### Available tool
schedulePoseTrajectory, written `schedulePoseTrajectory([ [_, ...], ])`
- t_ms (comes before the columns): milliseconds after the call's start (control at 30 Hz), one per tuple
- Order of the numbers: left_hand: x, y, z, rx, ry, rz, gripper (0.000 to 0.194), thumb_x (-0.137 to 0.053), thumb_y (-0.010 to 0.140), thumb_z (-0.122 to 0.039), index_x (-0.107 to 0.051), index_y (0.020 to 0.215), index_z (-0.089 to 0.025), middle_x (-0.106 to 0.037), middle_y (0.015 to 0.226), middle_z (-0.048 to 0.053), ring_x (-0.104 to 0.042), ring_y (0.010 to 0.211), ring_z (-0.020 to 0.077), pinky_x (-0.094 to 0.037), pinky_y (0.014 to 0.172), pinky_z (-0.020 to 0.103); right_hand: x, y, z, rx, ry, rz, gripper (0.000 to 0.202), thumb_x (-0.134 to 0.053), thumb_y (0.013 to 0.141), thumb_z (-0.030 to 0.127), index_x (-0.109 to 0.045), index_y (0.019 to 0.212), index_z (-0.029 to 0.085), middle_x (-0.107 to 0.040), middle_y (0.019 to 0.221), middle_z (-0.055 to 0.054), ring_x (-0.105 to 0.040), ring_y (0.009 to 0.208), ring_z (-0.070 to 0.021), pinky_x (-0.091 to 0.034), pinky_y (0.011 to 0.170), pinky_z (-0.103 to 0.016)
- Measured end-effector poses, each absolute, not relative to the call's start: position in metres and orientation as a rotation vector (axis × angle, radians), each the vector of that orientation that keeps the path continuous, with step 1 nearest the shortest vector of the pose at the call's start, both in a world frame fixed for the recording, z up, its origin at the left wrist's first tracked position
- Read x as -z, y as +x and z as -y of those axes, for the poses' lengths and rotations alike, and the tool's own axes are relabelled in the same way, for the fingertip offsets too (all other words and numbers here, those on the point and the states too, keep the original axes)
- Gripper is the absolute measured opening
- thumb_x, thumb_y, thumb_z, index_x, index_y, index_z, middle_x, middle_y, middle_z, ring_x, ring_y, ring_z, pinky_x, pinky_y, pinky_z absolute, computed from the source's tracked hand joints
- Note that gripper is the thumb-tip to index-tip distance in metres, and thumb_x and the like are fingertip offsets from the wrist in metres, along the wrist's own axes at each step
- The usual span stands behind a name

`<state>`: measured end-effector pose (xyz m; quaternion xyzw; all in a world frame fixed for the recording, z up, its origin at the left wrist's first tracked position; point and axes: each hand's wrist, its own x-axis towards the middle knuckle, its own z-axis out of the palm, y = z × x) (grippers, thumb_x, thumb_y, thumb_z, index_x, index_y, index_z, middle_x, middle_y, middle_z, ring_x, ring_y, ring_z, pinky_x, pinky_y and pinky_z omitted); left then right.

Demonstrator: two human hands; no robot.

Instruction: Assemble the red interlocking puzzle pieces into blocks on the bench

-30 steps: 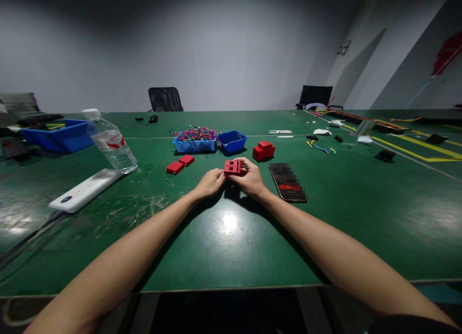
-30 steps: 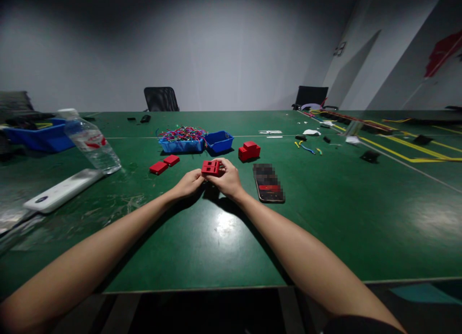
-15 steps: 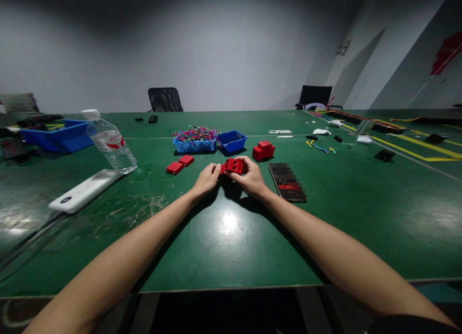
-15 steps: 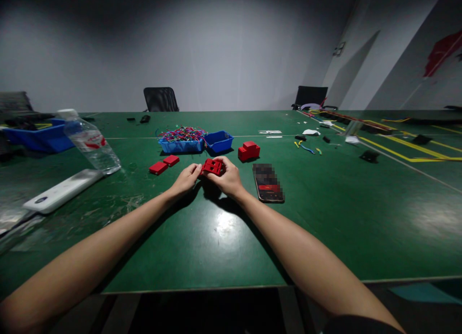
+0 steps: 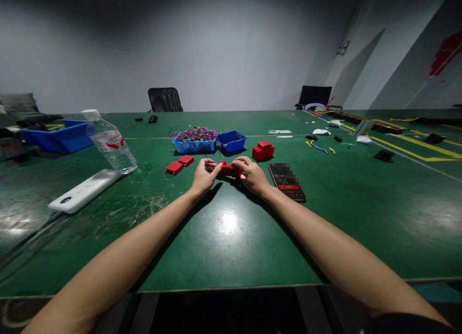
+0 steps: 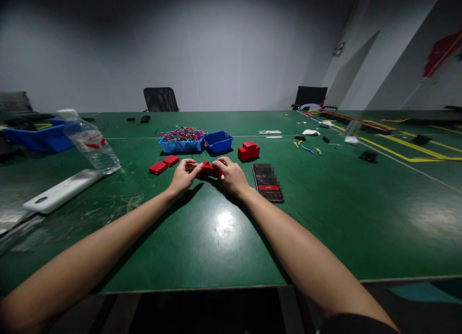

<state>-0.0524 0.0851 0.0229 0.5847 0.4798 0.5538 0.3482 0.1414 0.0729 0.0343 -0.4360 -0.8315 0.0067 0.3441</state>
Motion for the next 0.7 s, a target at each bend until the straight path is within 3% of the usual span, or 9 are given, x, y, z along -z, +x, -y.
schedulePoseTrajectory([
  [167, -0.0223, -0.053, -0.0836, -1.22, 1.713, -1.255, 0.06, -0.079, 0.063, -0.042, -0.053, 0.109, -0.015, -0.064, 0.11, 0.013, -0.066, 0.085, 0.0197, -0.054, 0.079, 0.037, -0.0339, 0.141, -0.0719, 0.009, -1.21, 2.199, 0.041, -0.049, 0.079, 0.004, -0.057, 0.114, 0.024, -0.056, 0.12, -0.009, -0.061, 0.09, -0.0217, -0.048, 0.075, -0.031],
  [300, -0.0224, -0.0579, -0.088, -1.129, 1.908, -1.245, 0.063, -0.082, 0.058, -0.032, -0.057, 0.113, -0.015, -0.065, 0.111, 0.011, -0.063, 0.1, 0.0246, -0.048, 0.093, 0.041, -0.0324, 0.1409, -0.0707, -0.076, -1.177, 2.252, 0.044, -0.053, 0.074, 0.006, -0.053, 0.114, 0.024, -0.054, 0.12, -0.007, -0.061, 0.087, -0.0204, -0.047, 0.071, -0.029],
  [500, -0.022, -0.06, -0.0871, -1.069, 1.969, -1.188, 0.052, -0.078, 0.057, -0.028, -0.054, 0.101, -0.016, -0.061, 0.086, 0.0, -0.058, 0.078, 0.0163, -0.048, 0.076, 0.031, -0.0314, 0.1399, -0.068, -0.14, -1.323, 2.09, 0.066, -0.056, 0.066, 0.003, -0.042, 0.128, 0.019, -0.055, 0.118, -0.012, -0.06, 0.092, -0.0225, -0.047, 0.075, -0.032],
  [700, -0.0227, -0.0572, -0.0814, -1.229, 1.942, -1.225, 0.051, -0.075, 0.061, -0.027, -0.046, 0.103, -0.02, -0.055, 0.086, -0.003, -0.054, 0.074, 0.0123, -0.044, 0.071, 0.025, -0.0263, 0.1387, -0.0752, -0.252, -1.185, 2.07, 0.047, -0.058, 0.069, 0.011, -0.049, 0.115, 0.017, -0.061, 0.102, -0.009, -0.059, 0.091, -0.0213, -0.046, 0.082, -0.032],
])
